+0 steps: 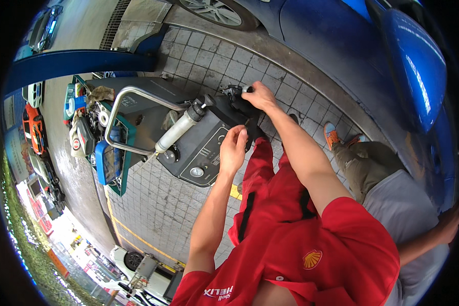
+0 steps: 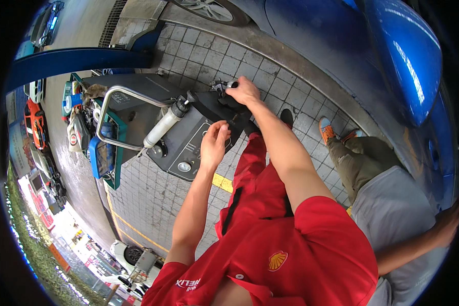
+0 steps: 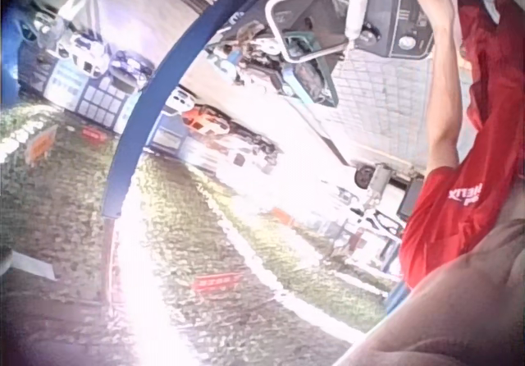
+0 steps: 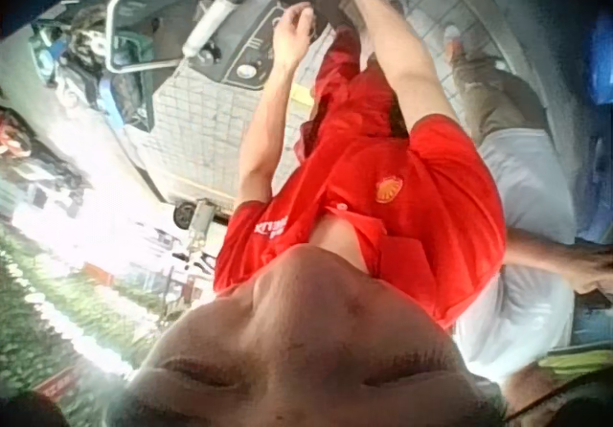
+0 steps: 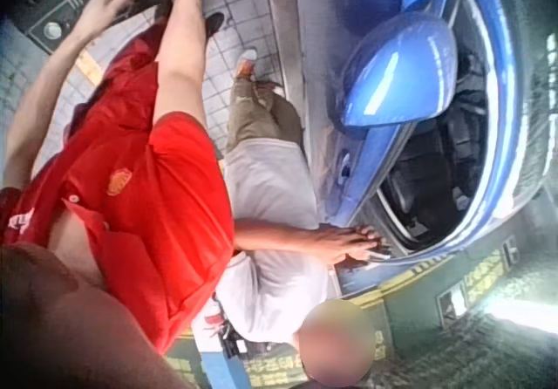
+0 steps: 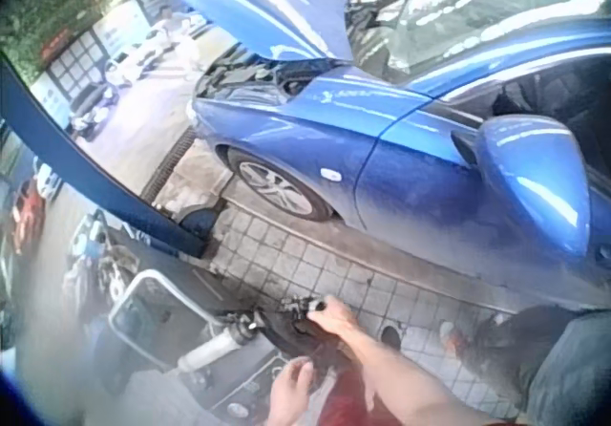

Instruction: The person uses a syringe to inject fluid into the engine of a blue car. They repeatedly draw fluid from a container, walk to the car, and inject it into the engine bay multiple times.

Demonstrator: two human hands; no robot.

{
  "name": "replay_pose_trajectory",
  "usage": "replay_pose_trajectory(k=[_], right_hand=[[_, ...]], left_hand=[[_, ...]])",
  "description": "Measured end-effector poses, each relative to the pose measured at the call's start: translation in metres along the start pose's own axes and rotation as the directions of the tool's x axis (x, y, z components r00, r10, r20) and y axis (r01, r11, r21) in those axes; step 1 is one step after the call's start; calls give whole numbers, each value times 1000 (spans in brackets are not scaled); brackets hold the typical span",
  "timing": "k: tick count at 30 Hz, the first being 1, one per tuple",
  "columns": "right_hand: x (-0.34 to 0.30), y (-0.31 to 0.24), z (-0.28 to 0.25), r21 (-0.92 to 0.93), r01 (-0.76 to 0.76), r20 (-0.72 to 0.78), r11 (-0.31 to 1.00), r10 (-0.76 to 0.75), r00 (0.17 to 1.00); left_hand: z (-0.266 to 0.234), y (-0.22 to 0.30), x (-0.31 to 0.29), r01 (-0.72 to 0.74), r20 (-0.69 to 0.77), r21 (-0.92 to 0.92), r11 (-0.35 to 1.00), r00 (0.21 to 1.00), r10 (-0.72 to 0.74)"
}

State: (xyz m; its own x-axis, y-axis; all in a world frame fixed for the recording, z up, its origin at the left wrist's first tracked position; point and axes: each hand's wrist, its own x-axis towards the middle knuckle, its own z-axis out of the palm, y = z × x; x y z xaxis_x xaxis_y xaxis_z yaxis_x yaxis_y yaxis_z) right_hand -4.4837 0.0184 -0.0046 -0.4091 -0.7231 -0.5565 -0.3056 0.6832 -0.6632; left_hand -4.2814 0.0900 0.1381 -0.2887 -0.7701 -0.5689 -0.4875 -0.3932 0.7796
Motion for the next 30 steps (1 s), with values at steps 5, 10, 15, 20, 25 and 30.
replay_pose_trajectory(k=[5,10,15,20,25,30], right_hand=[[0,61,-9,61,-28,116,998,21,993],[-8,72,-17,25,-48,115,999,45,992],[-7,74,-17,-3,56,70,998,-56,996],[-5,68,-19,-67,222,7,973,-222,975],[-3,68,-21,-159,266,28,951,-265,964],[-6,68,-21,-157,253,58,955,-246,967]], left_hand=[[63,-32,85,190,-50,-497,847,968,-246],[98,-53,158,329,-59,-584,742,895,-443],[104,-77,198,401,15,-695,597,838,-546],[99,-83,218,470,114,-593,654,853,-510],[97,-80,234,511,105,-537,671,830,-548],[88,-80,251,568,117,-456,685,802,-586]])
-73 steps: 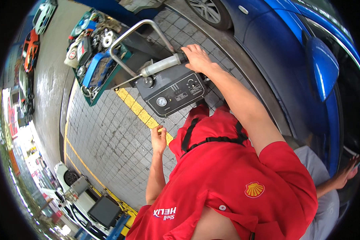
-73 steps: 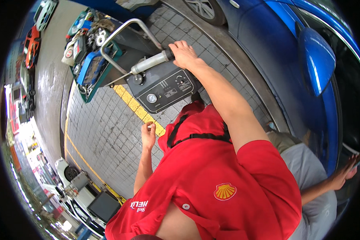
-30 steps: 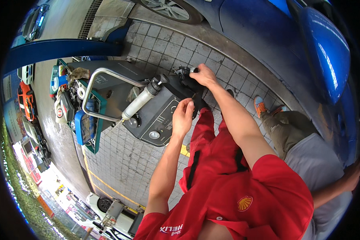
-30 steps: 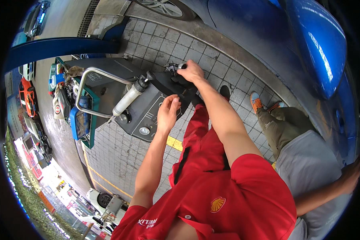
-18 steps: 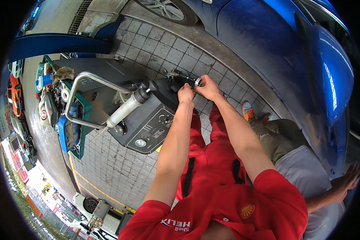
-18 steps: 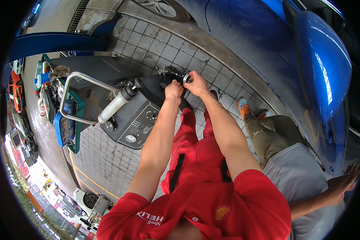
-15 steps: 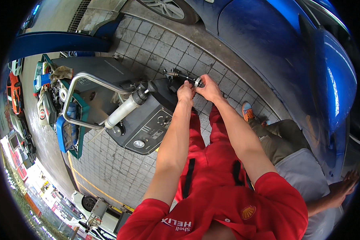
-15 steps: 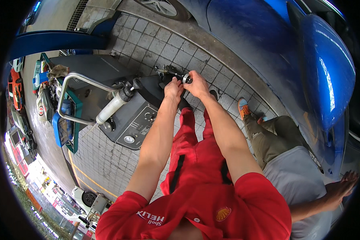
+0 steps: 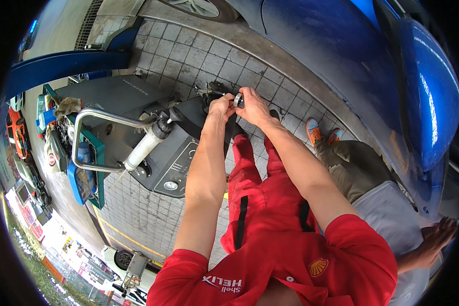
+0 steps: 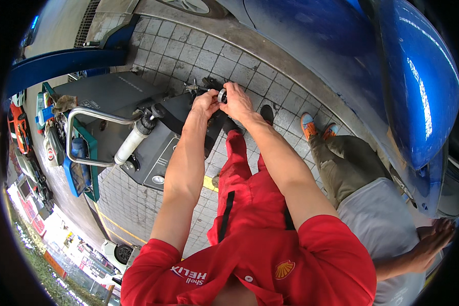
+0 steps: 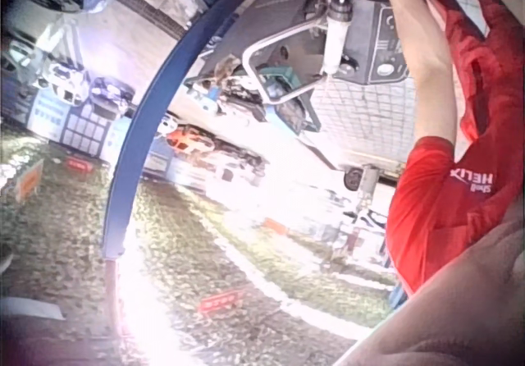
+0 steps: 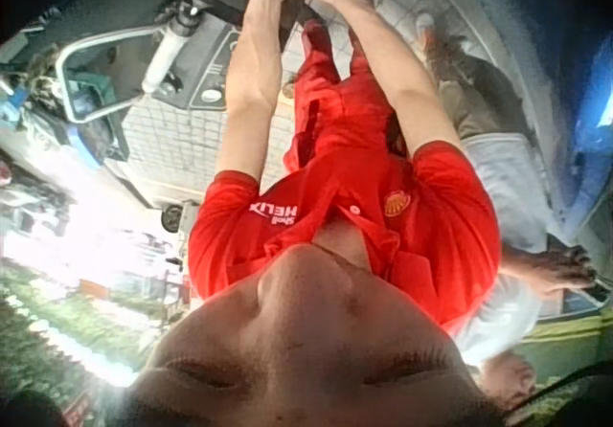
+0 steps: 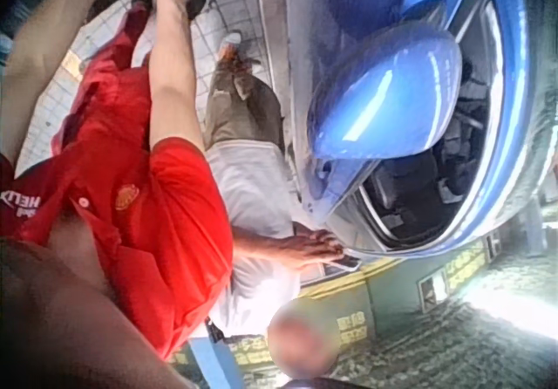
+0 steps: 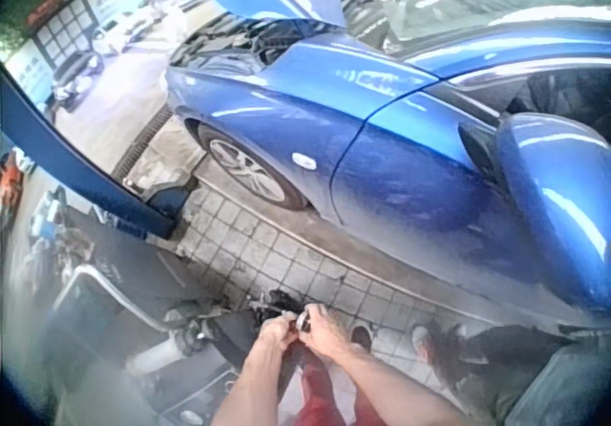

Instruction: The person uses a syringe to inject fluid into the engine of a blue car. They repeatedly draw fluid from a container, walk to the car, and inject it into the engine bay multiple times.

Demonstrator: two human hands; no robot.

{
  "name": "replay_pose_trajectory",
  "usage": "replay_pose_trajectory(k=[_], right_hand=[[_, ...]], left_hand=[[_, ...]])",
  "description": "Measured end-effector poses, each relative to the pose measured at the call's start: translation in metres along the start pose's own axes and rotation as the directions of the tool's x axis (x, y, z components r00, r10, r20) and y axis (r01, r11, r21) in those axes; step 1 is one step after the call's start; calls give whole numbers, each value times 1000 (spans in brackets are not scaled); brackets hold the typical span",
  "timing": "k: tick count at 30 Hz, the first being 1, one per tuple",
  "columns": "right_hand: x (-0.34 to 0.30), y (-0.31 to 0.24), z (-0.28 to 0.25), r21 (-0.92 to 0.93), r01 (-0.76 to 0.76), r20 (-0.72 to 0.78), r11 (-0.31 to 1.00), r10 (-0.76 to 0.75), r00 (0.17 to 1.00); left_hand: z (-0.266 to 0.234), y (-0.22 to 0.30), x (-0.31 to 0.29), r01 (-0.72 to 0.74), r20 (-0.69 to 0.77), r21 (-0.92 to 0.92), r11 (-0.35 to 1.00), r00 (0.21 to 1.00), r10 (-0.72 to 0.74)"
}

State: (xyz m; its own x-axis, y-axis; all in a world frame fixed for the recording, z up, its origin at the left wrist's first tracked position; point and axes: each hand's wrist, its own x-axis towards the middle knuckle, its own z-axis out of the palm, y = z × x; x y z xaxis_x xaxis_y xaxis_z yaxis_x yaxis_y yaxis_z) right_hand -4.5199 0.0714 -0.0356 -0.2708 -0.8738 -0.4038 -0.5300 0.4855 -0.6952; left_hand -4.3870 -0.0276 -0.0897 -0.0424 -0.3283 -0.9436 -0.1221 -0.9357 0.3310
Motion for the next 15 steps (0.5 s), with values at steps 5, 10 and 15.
replay_pose_trajectory(k=[5,10,15], right_hand=[[1,-3,-1,-45,-21,102,999,26,994],[9,2,6,204,-256,178,945,221,959],[-15,20,-22,261,-403,302,877,323,897]], left_hand=[[-5,-4,0,-23,-56,60,998,998,26],[-10,-4,1,-31,-52,57,998,998,34],[-22,2,10,-87,-104,-15,996,991,85]])
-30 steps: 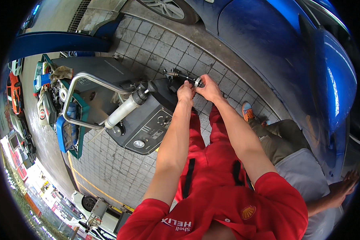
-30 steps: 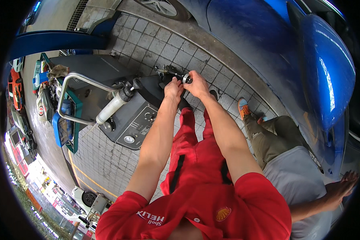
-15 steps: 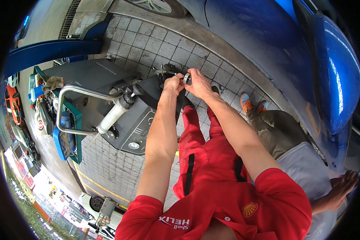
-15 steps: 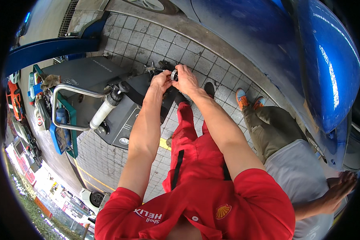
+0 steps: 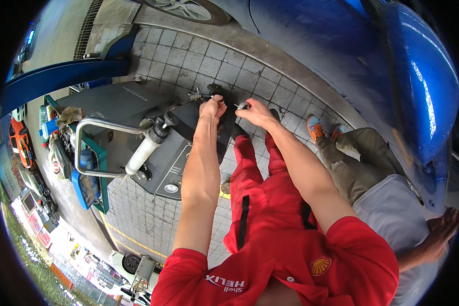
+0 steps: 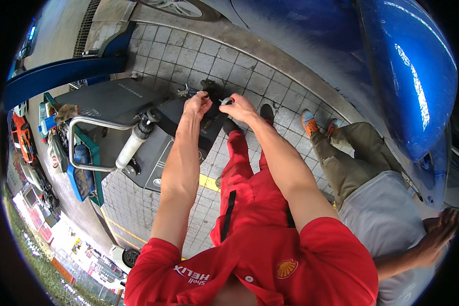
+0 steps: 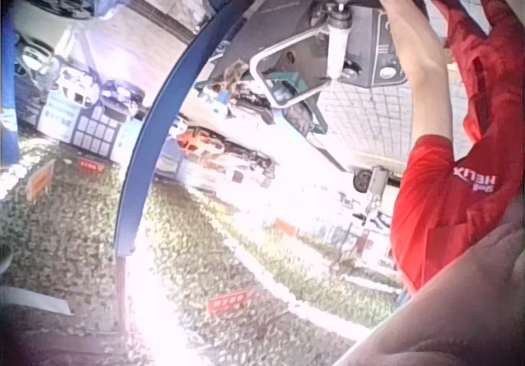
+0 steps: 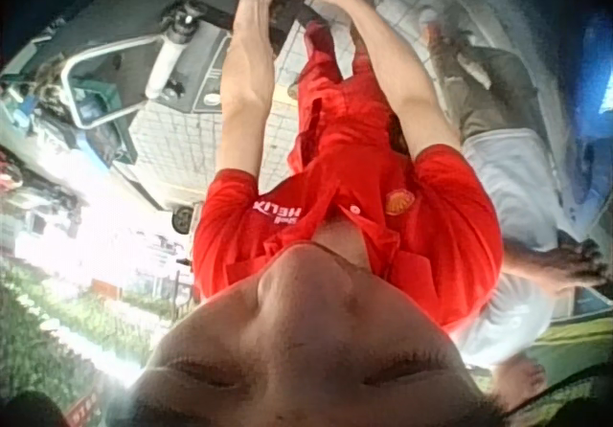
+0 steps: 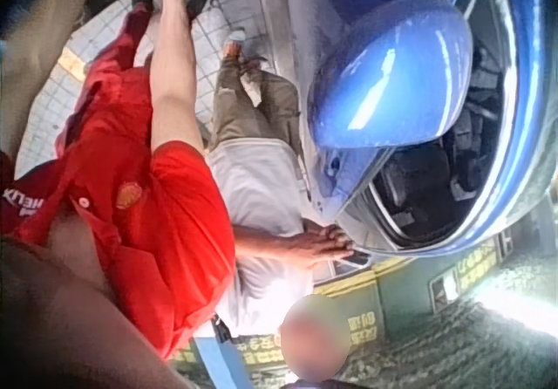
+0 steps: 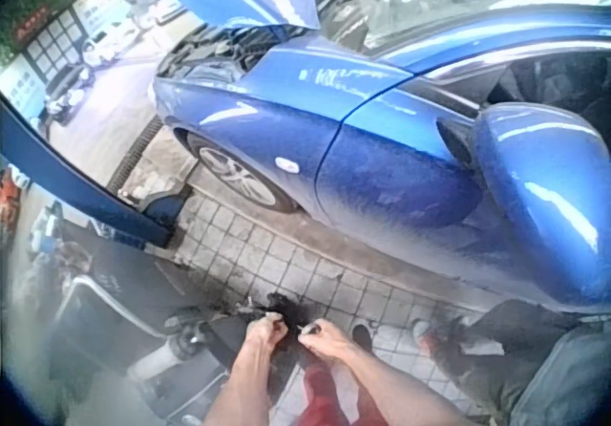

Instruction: The person uses a syringe to inject fluid into the engine of a blue car. They repeatedly draw fluid from a container, walk to the car, and inject it into the engine bay multiple times.

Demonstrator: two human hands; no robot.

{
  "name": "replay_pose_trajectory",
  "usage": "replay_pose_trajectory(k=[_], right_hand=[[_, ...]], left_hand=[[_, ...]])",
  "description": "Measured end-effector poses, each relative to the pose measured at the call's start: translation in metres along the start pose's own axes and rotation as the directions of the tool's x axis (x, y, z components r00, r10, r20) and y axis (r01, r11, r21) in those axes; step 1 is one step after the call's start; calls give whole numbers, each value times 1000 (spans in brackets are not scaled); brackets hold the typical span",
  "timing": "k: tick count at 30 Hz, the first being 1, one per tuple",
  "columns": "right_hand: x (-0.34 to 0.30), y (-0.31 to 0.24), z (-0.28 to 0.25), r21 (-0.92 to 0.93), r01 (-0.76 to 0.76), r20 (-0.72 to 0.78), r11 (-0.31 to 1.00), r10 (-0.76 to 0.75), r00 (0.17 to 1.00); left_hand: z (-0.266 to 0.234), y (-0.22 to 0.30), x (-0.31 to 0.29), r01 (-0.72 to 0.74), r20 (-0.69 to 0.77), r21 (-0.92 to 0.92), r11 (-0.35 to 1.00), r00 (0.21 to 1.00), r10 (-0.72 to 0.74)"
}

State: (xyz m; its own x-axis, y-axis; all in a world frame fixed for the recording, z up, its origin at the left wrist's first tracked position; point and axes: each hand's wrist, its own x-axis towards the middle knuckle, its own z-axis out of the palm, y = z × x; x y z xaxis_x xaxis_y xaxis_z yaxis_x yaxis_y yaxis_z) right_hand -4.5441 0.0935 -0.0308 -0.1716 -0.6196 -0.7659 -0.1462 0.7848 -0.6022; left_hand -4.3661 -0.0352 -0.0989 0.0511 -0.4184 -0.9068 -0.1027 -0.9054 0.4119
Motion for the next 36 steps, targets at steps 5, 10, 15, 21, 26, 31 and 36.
replay_pose_trajectory(k=[5,10,15,21,26,31,36], right_hand=[[-19,43,2,-53,148,-236,988,-157,959],[-73,45,0,-121,271,-346,955,-296,890],[-121,57,-3,-155,287,-339,946,-323,884],[-194,82,0,-142,201,-495,969,-245,833],[-286,124,37,145,124,-694,982,11,720],[-380,219,105,216,152,-924,964,151,352],[-511,256,157,375,44,-925,926,370,87]], left_hand=[[25,5,-12,47,-1,74,996,999,-47],[17,-7,-18,80,-15,234,969,997,-79],[4,-2,-53,65,-82,473,879,996,-29],[-26,-2,-123,-143,336,12,990,933,131],[-66,-7,-190,174,735,-235,956,676,57],[-81,-31,-243,225,825,-54,973,558,-84],[-101,-85,-246,-19,786,387,922,530,-319]])
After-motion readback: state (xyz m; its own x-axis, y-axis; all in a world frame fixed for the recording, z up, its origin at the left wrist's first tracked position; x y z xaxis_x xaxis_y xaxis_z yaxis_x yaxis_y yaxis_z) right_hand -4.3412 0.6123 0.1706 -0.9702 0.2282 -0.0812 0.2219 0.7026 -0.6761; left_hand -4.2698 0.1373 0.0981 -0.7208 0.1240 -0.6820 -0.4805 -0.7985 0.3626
